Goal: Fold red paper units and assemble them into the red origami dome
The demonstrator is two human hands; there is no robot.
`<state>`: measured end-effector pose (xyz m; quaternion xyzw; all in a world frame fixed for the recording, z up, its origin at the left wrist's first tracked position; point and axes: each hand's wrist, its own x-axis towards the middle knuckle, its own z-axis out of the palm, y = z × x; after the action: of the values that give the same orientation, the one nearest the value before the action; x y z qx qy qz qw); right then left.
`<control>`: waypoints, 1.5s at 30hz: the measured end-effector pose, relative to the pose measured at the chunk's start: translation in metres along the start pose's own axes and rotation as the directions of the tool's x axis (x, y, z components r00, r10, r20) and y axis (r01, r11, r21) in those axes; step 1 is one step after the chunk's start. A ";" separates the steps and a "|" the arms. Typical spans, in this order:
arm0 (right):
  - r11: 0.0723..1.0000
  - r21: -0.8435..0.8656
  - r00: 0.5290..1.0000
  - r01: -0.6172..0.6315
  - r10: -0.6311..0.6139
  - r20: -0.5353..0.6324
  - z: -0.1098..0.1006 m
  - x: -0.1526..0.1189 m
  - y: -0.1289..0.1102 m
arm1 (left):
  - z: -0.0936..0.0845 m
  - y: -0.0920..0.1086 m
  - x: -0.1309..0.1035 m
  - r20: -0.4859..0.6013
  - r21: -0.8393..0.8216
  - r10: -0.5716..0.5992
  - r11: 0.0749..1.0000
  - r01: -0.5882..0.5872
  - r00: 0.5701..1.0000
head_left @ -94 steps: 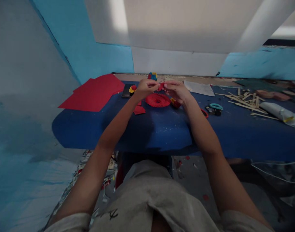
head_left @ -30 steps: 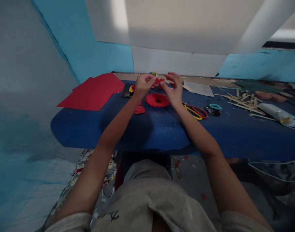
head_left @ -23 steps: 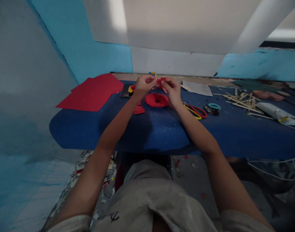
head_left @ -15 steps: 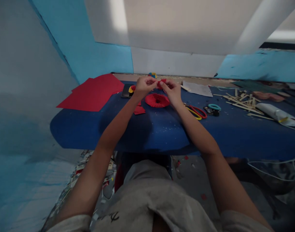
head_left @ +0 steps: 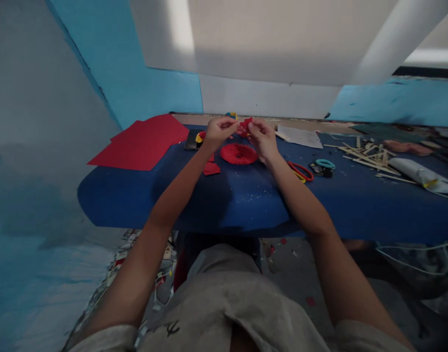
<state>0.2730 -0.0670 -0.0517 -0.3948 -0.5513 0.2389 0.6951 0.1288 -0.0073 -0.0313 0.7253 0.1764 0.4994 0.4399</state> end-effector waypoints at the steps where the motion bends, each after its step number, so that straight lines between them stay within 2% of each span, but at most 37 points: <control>1: 1.000 -0.014 1.000 0.021 -0.021 -0.005 -0.001 0.001 0.002 | -0.001 0.000 0.000 0.004 0.023 0.010 1.000 -0.010 1.000; 4: 0.988 -0.101 0.993 0.121 -0.120 0.009 -0.003 0.002 0.005 | -0.006 0.001 -0.001 0.143 0.130 0.005 0.991 -0.024 0.990; 6: 0.965 -0.189 0.984 0.180 -0.173 0.052 -0.003 0.001 0.005 | -0.010 0.003 -0.002 0.253 0.191 -0.060 0.982 0.011 0.966; 7: 0.950 -0.238 0.978 0.205 -0.190 0.084 -0.003 0.000 0.004 | -0.012 0.004 -0.002 0.271 0.204 -0.102 0.978 0.047 0.957; 9: 0.916 -0.318 0.969 0.242 -0.210 0.134 -0.002 -0.002 0.001 | -0.014 0.007 -0.002 0.240 0.195 -0.178 0.972 0.133 0.954; 12: 0.890 -0.381 0.967 0.251 -0.214 0.138 -0.002 -0.005 -0.003 | -0.018 0.010 -0.001 0.239 0.151 -0.233 0.968 0.201 0.943; 15: 0.881 -0.410 0.971 0.235 -0.193 0.140 -0.005 -0.005 -0.006 | -0.022 0.006 0.000 0.305 0.114 -0.228 0.973 0.202 0.925; 21: 0.877 -0.393 0.955 0.276 -0.205 0.213 -0.010 -0.004 -0.009 | -0.029 -0.005 0.002 0.367 0.094 -0.210 0.977 0.189 0.906; 26: 0.847 -0.416 0.938 0.330 -0.247 0.243 -0.011 -0.005 -0.013 | -0.032 0.004 -0.001 0.431 0.128 -0.189 0.981 0.148 0.882; 28: 0.838 -0.429 0.937 0.338 -0.256 0.238 -0.011 -0.005 -0.013 | -0.031 0.008 -0.003 0.417 0.181 -0.174 0.978 0.106 0.892; 30: 0.835 -0.442 0.940 0.329 -0.245 0.236 -0.010 -0.006 -0.012 | -0.027 0.010 -0.005 0.350 0.304 -0.126 0.953 0.015 0.928; 32: 0.836 -0.464 0.953 0.293 -0.214 0.216 -0.010 -0.005 -0.009 | -0.022 0.011 -0.007 0.270 0.479 -0.006 0.869 -0.129 0.963; 34: 0.833 -0.489 0.964 0.259 -0.193 0.182 -0.011 -0.005 -0.007 | -0.016 0.010 -0.008 0.222 0.611 0.127 0.755 -0.239 0.967; 35: 0.830 -0.496 0.966 0.255 -0.194 0.171 -0.012 -0.005 -0.006 | -0.013 0.009 -0.008 0.210 0.633 0.163 0.729 -0.261 0.964; 37: 0.823 -0.500 0.962 0.271 -0.216 0.165 -0.013 -0.004 -0.006 | -0.010 0.008 -0.008 0.188 0.577 0.147 0.784 -0.230 0.971; 39: 0.812 -0.503 0.955 0.297 -0.244 0.169 -0.013 -0.004 -0.010 | -0.009 0.009 -0.007 0.187 0.413 0.045 0.903 -0.120 0.981; 41: 0.796 -0.514 0.948 0.320 -0.270 0.172 -0.013 -0.005 -0.016 | -0.012 0.011 -0.007 0.234 0.238 -0.064 0.971 0.007 0.970; 45: 0.778 -0.509 0.929 0.370 -0.305 0.209 -0.012 -0.008 -0.027 | -0.022 0.016 -0.008 0.334 0.063 -0.172 0.985 0.160 0.927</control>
<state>0.2791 -0.0921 -0.0353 -0.4544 -0.6969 -0.0320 0.5540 0.1028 -0.0116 -0.0199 0.7902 0.1675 0.3255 0.4916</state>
